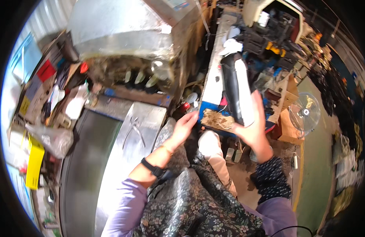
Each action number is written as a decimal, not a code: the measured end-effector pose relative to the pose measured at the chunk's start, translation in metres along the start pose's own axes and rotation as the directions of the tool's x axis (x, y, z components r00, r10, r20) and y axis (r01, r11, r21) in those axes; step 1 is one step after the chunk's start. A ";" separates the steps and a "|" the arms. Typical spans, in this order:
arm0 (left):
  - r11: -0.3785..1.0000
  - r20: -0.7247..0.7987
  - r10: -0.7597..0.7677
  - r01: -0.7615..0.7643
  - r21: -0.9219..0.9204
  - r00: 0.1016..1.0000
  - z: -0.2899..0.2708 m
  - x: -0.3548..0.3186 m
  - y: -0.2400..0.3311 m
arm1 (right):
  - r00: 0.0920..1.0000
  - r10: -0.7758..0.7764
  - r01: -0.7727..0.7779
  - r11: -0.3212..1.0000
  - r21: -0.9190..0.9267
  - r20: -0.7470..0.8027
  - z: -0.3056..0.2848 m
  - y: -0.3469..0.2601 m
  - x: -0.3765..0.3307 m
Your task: Checking and assembling shoe components on an industrial assembly line.
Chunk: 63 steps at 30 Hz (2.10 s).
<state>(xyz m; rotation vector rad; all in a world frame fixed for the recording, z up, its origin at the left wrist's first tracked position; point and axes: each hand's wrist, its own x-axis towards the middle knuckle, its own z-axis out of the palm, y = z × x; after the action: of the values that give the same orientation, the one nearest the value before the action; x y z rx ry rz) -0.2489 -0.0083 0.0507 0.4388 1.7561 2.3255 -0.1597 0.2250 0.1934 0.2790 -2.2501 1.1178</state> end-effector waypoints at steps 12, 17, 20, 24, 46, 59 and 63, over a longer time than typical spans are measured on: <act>0.704 0.136 -0.517 0.330 0.629 0.845 -0.058 -0.126 0.051 | 0.233 0.040 -0.915 0.348 0.205 0.972 0.115 0.020 -0.086; 0.766 0.051 -0.404 0.308 0.564 0.913 -0.152 -0.123 0.061 | 0.292 0.191 -0.956 0.032 0.291 0.937 0.120 0.016 -0.144; 0.280 -0.374 -0.007 0.361 0.890 0.927 -0.252 -0.124 0.037 | 0.240 0.215 -0.931 -0.226 0.288 0.947 0.149 -0.007 -0.105; -0.016 -0.309 0.141 0.315 0.949 0.940 -0.318 -0.138 -0.018 | 0.308 0.351 -0.869 -0.274 0.412 0.884 0.248 -0.013 -0.030; 0.091 -0.188 0.288 0.169 0.982 0.939 -0.297 -0.101 0.003 | 0.456 0.762 -0.455 0.644 -0.615 0.461 0.298 0.203 -0.152; -0.059 0.117 0.031 -0.115 0.992 0.993 -0.230 0.104 -0.076 | -0.224 0.226 -0.190 0.944 -0.269 0.948 0.342 0.165 -0.206; -0.076 0.123 -0.027 -0.124 0.989 0.992 -0.228 0.106 -0.060 | 0.241 -0.034 -0.791 0.572 0.217 0.970 0.402 0.183 -0.430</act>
<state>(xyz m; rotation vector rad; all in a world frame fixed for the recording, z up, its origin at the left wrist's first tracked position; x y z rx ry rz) -0.4290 -0.1625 -0.0525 0.7531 3.1180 0.3012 -0.0672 -0.0065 -0.3701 0.8205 -2.7488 2.7786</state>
